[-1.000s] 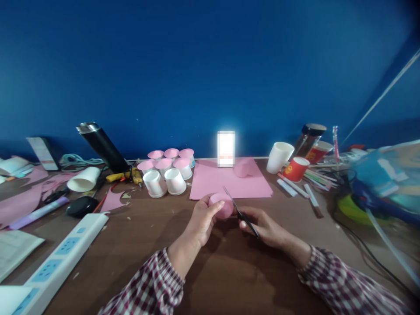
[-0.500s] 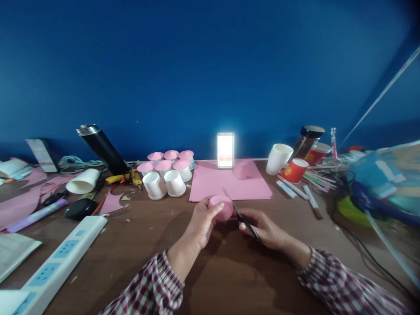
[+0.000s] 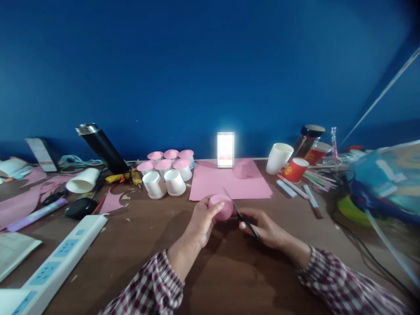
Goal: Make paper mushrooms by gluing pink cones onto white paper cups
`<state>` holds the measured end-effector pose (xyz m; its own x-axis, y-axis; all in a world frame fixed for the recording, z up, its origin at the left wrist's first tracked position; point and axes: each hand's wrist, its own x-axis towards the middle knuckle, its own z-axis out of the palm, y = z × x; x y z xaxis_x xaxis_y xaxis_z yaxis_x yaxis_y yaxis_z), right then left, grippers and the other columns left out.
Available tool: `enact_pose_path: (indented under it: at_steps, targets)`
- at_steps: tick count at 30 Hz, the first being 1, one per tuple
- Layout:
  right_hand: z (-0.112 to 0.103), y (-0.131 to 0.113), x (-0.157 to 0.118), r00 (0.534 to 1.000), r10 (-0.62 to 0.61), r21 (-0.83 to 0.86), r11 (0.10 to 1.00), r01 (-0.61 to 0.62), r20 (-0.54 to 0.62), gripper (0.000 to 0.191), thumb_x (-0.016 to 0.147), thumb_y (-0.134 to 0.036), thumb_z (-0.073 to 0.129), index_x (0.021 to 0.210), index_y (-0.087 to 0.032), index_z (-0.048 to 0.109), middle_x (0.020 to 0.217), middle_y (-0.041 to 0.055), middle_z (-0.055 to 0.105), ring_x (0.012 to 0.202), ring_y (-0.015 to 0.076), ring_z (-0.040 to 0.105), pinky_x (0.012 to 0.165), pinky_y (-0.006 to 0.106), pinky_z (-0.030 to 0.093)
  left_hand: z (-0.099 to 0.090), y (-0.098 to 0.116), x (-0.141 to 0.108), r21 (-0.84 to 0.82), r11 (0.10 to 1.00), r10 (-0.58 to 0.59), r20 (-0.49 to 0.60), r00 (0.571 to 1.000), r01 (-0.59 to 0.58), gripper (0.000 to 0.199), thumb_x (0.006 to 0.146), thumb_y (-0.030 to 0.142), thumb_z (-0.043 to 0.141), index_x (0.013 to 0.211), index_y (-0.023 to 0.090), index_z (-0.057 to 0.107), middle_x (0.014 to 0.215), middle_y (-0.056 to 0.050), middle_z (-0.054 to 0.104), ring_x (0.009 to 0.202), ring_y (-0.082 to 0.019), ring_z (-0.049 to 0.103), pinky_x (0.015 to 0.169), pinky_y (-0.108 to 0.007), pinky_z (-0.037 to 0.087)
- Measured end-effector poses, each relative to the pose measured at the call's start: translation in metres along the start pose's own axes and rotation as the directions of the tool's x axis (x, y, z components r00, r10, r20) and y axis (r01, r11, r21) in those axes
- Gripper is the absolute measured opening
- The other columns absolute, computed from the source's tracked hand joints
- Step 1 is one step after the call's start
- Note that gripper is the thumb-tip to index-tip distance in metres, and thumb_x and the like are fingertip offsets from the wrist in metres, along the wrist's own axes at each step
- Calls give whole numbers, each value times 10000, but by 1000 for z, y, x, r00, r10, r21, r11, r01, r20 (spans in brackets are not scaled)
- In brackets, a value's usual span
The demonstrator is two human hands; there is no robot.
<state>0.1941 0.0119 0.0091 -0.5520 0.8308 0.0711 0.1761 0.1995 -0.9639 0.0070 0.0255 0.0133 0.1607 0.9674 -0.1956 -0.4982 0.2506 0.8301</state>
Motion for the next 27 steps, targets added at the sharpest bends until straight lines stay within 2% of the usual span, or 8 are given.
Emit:
enact_pose_path:
  at_steps: [13, 27]
  targets:
    - [1, -2, 1, 1000, -17, 5, 1000, 17, -7, 455, 836, -452, 590, 1185, -161, 618, 995, 91, 699, 937, 256, 622, 867, 390, 481, -2, -2, 1, 10, 1000, -3, 13, 1000, 3, 359, 637, 270, 777, 925, 116, 629, 796, -52, 678, 694, -134, 616, 673, -252, 481]
    - [1, 1, 1, 1000, -12, 9, 1000, 12, -6, 458, 839, -434, 595, 1201, -153, 608, 1057, 105, 694, 988, 262, 625, 902, 408, 481, -2, -1, 1, 26, 1000, 2, 7, 1000, -2, 358, 638, 276, 773, 921, 111, 628, 794, -53, 671, 704, -137, 607, 674, -256, 477]
